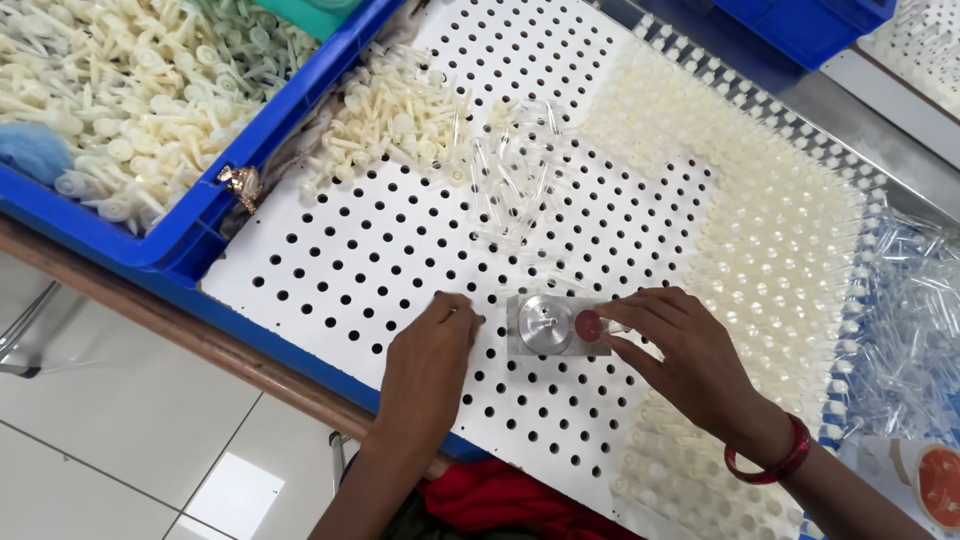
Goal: The person repeatedly picks a white cotton tip and a clear plastic stick, joins them using a small metal press, and places the assembled swab into a perforated tray. The process continues throughout the clip, with the person handling the components one at a time and arranging the finished swabs in rows.
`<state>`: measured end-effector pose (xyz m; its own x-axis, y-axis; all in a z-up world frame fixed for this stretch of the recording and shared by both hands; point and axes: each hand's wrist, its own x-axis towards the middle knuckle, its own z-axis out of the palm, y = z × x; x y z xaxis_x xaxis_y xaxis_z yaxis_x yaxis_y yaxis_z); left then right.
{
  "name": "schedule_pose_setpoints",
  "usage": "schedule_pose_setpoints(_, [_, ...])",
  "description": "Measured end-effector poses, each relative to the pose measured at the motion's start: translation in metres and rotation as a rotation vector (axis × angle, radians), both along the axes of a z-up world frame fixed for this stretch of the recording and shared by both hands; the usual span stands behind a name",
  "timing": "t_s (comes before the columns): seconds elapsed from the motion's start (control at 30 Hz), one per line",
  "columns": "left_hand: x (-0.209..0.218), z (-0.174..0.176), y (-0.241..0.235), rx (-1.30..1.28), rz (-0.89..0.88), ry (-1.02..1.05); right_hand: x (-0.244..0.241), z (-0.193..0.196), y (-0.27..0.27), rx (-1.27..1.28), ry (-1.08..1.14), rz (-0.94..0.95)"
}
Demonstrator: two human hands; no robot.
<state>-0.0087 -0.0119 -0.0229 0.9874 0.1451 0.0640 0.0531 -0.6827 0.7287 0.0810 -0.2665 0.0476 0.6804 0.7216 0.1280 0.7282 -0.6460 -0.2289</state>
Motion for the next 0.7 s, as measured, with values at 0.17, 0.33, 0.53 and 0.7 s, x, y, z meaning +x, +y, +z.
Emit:
schedule_pose_setpoints(0.17, [-0.011, 0.001, -0.028, -0.565, 0.030, -0.113, -0.001, -0.006, -0.024, 0.179, 0.377, -0.248])
schedule_pose_setpoints(0.33, [-0.013, 0.003, -0.065, -1.112, -0.016, -0.097, -0.022, -0.026, -0.038, 0.718, 0.887, -0.444])
schedule_pose_setpoints(0.53, [-0.009, -0.018, -0.076, -1.305, 0.022, -0.140, -0.048, -0.035, -0.012, 0.818, 0.689, -0.581])
schedule_pose_setpoints(0.7, [0.003, -0.012, -0.051, -1.173, -0.177, -0.015, -0.031, -0.030, -0.012, 0.621, 0.661, -0.393])
